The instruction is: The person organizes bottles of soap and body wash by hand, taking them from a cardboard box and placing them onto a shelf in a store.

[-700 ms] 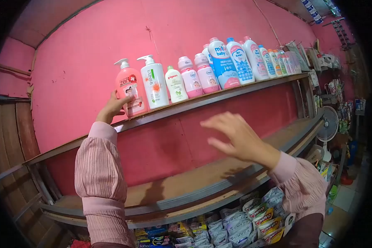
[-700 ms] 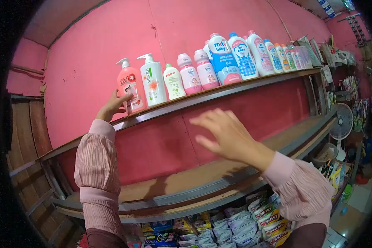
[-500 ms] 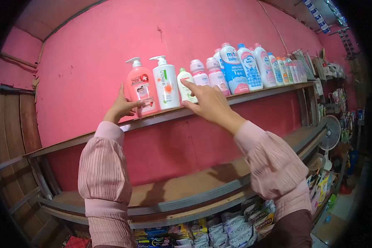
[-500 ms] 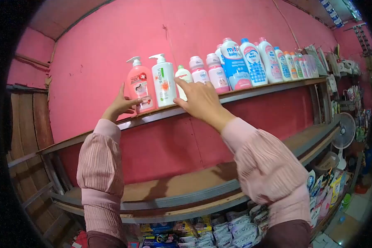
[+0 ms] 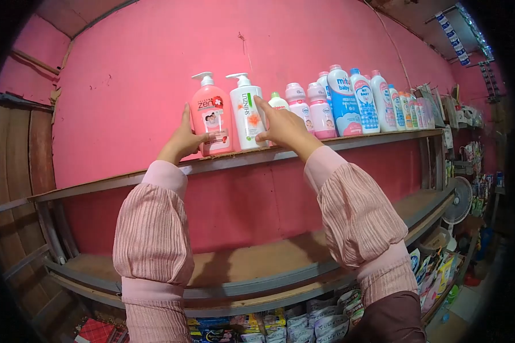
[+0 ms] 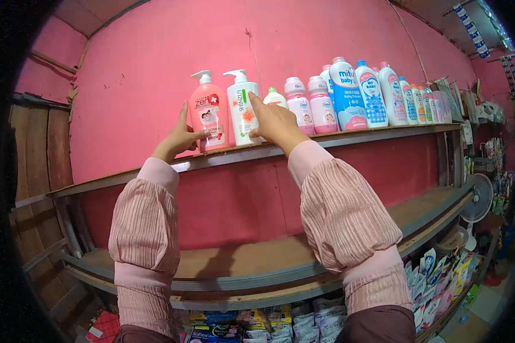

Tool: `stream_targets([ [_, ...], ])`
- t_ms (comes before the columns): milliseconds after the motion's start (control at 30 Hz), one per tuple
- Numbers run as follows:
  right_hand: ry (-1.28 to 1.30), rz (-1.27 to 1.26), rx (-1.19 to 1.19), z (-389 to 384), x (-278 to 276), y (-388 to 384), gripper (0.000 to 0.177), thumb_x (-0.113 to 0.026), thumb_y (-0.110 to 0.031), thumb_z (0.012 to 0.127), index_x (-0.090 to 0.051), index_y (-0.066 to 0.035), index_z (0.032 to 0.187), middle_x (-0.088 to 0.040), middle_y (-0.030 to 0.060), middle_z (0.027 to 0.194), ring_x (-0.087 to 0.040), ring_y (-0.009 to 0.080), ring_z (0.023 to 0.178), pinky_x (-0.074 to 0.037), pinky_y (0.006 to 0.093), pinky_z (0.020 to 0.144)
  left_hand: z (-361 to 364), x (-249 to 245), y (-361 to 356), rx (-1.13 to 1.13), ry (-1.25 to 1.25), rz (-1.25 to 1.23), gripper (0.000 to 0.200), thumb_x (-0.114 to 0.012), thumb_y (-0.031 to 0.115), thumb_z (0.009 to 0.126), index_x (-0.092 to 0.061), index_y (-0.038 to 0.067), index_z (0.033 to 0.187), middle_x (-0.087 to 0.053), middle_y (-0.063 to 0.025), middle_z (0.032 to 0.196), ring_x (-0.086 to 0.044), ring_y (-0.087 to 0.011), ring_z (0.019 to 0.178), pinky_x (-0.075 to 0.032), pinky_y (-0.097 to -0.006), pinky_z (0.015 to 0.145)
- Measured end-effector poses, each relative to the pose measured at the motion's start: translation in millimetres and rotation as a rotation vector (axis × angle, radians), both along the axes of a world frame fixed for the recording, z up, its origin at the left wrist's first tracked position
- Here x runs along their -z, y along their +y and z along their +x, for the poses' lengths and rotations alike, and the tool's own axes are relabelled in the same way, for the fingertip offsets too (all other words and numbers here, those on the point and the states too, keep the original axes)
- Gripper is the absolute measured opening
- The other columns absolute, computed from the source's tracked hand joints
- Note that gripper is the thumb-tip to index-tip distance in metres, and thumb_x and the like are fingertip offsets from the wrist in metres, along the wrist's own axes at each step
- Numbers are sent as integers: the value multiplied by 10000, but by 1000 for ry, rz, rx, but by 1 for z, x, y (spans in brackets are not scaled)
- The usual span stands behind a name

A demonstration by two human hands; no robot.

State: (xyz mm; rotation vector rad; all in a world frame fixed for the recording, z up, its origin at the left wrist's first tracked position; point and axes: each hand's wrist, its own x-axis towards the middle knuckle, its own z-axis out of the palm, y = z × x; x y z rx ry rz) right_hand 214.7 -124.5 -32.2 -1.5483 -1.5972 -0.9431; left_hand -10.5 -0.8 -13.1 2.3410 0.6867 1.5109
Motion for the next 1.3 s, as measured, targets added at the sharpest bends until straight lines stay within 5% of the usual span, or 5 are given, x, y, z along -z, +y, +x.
stream_targets([
  [300,-56,52,22,7,0,4,964,-791,-340,700,-249,-240,1491,-659,163,996,-645,319,924,-505,432,751,1,1,-5,-75,14,27,1158,-796,143,744,66,102,1516,-641,-143,902,-578,-157,639,-474,-311,518],
  [867,50,260,-156,59,26,-97,804,-744,-386,777,-362,-185,1455,-661,118,719,-645,256,675,-484,351,633,-75,-5,56,-43,9,-1,1097,-778,162,781,23,195,1530,-610,-123,772,-535,-150,580,-435,-314,487],
  [1133,242,-13,2,16,156,-192,778,-761,-255,779,-373,-201,1451,-673,73,735,-621,172,585,-438,302,521,-73,-10,104,90,-22,1,1039,-762,194,807,-17,212,1530,-625,-123,788,-579,-145,579,-443,-260,467],
  [1233,234,-237,112,4,228,-232,732,-730,-278,800,-385,-200,1441,-607,84,1255,-688,216,739,-515,341,589,-66,-8,83,-143,-44,310,748,-689,274,866,-274,108,1465,-606,-140,964,-587,-186,799,-455,-325,632],
  [1300,178,-172,22,8,290,-256,657,-681,-360,832,-422,-206,1416,-677,94,1086,-678,290,793,-540,368,660,-62,-4,45,-185,-166,633,665,-655,276,892,-325,65,1431,-575,-163,1083,-566,-220,923,-445,-364,765],
])
